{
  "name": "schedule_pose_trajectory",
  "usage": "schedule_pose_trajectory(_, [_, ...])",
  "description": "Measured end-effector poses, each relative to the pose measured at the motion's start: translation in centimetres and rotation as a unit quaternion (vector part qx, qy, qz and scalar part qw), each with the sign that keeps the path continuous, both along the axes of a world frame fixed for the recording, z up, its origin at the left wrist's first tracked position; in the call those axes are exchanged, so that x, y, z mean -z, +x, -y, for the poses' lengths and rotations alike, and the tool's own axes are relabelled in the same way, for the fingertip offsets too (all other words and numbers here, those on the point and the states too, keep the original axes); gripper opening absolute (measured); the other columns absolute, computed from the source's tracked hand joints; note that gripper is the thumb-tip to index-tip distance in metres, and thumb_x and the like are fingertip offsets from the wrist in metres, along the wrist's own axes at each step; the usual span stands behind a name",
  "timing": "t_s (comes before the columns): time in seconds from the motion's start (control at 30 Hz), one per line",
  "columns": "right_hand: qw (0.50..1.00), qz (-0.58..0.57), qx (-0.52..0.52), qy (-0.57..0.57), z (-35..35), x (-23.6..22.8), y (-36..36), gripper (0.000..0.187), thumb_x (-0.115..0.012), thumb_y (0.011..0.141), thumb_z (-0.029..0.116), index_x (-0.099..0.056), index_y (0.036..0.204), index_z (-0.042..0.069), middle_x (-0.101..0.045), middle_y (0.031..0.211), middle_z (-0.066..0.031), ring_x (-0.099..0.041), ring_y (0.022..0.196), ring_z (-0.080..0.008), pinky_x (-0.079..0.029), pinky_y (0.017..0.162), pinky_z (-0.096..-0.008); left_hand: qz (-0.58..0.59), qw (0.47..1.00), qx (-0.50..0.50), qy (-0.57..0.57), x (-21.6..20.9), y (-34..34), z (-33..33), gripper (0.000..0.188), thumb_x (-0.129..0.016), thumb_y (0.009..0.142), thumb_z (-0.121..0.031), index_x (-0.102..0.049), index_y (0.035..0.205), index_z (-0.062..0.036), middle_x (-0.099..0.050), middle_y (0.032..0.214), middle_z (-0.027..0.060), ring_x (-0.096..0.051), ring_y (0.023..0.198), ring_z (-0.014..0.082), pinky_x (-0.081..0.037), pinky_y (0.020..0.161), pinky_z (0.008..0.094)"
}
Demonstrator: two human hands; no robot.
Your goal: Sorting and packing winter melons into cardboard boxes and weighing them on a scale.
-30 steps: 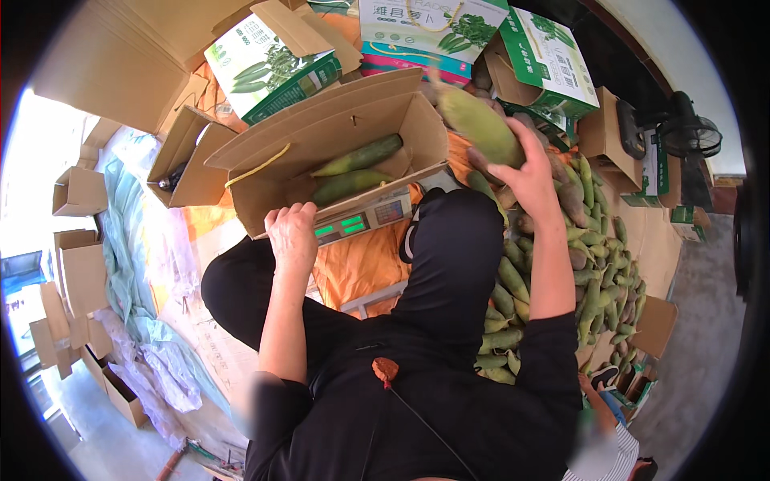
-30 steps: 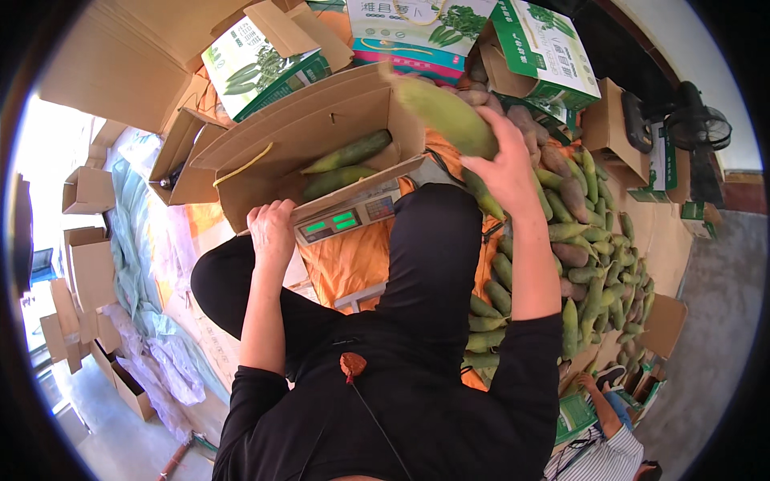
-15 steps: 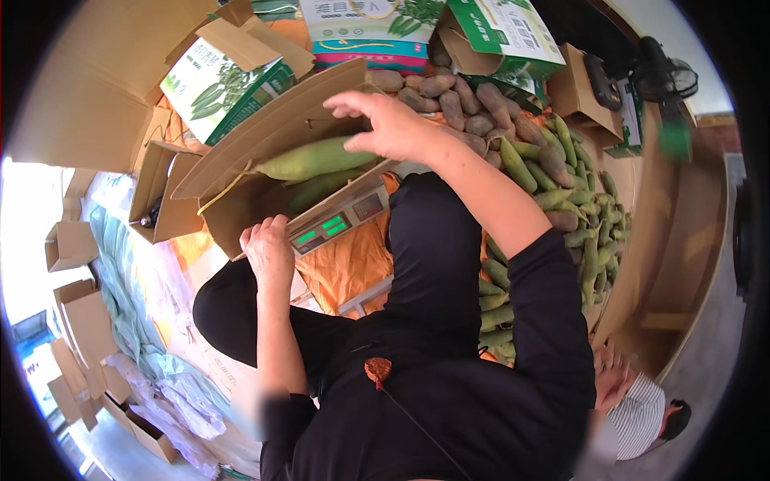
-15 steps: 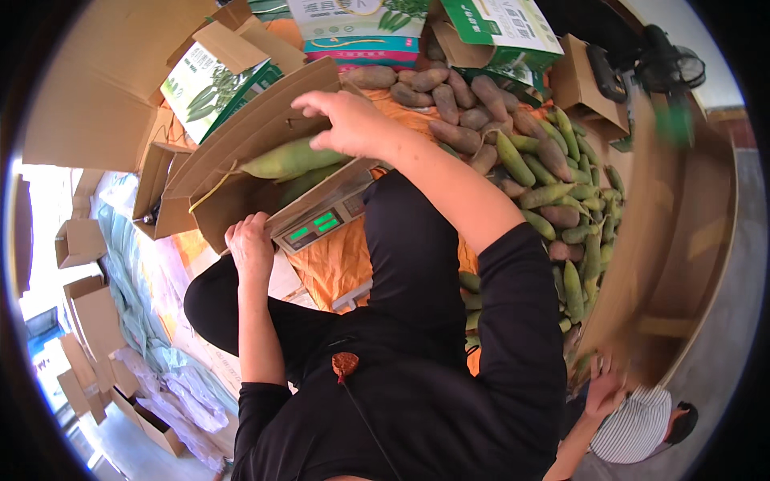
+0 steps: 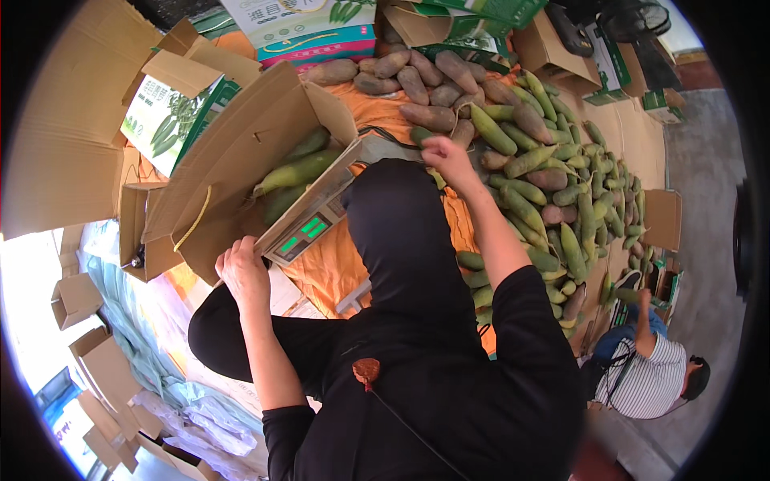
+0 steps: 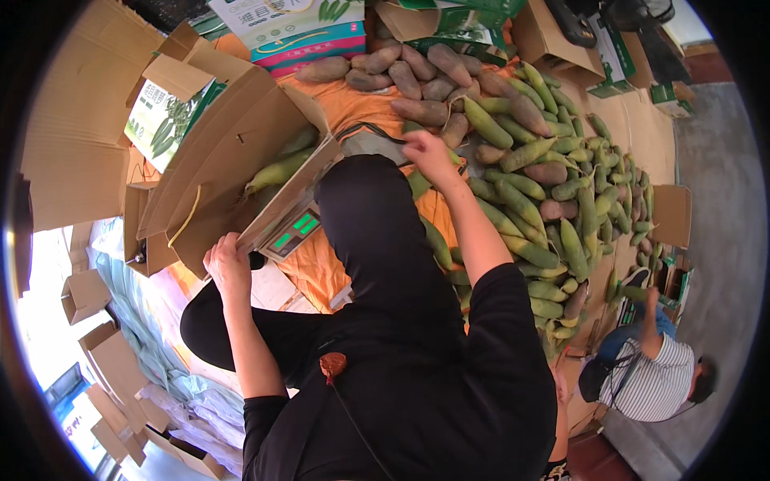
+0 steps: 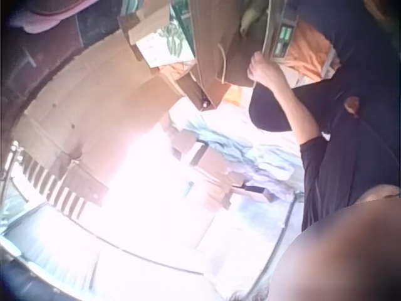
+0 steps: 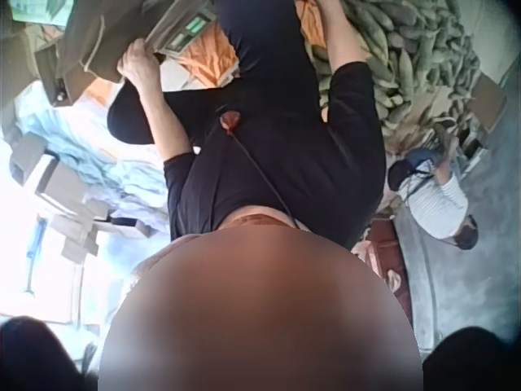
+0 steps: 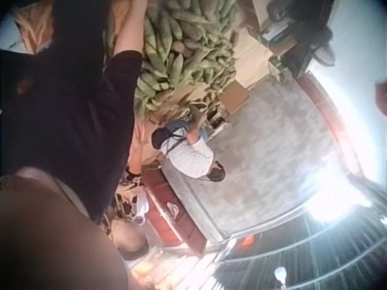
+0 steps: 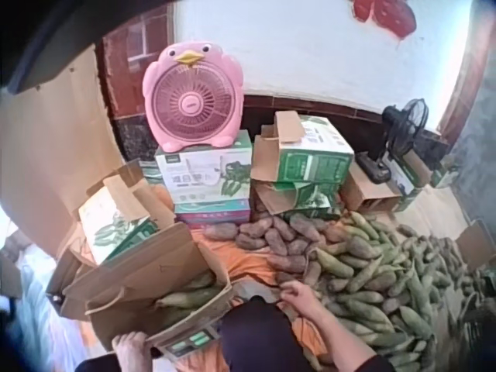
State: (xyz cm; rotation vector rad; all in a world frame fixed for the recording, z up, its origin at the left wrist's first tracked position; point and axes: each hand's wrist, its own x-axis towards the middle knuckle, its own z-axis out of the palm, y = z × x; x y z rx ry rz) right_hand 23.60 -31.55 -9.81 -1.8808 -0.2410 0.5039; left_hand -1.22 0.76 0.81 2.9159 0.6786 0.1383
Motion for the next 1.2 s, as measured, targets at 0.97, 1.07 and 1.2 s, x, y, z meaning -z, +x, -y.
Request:
schedule_pose_trajectory(0.97, [0.915,-0.22,0.333,-0.058,0.2,21.9,-7.8,0.051,-0.082,0.066,0.005,-0.056,0.109,-0.005,-0.063,0.101,-0.014,-0.063,0.09,-0.027,-0.051,0.076,-0.0363,-0.041,0.998,-0.038,-0.023,-0.3,0.9,0.2,0.013,-0.063,0.077,-0.002,-0.065,0.088,-0.0074,-0.064,0.084,0.0092,-0.06,0.087,0.0287,-0.04,0.09,0.041])
schedule_pose_trajectory(1.07, [0.886,-0.253,0.386,-0.047,1.2,22.0,-7.4,0.052,-0.082,0.063,0.003,-0.056,0.108,-0.004,-0.064,0.097,-0.0141,-0.064,0.086,-0.0272,-0.051,0.074,-0.0377,-0.036,0.998,-0.025,-0.035,0.0,1.5,0.5,0.013,-0.063,0.077,-0.002,-0.065,0.089,-0.0071,-0.063,0.084,0.0095,-0.06,0.087,0.0288,-0.04,0.09,0.041])
schedule_pose_trajectory(1.2, [0.881,-0.318,0.346,0.051,1.1,16.3,-6.9,0.049,-0.082,0.062,0.004,-0.058,0.104,-0.003,-0.065,0.092,-0.0127,-0.065,0.08,-0.0259,-0.051,0.068,-0.0388,-0.039,0.998,-0.041,-0.029,-0.3,0.4,-0.2,0.013,-0.064,0.077,-0.003,-0.065,0.089,-0.0065,-0.063,0.083,0.0098,-0.06,0.087,0.0294,-0.04,0.09,0.0411])
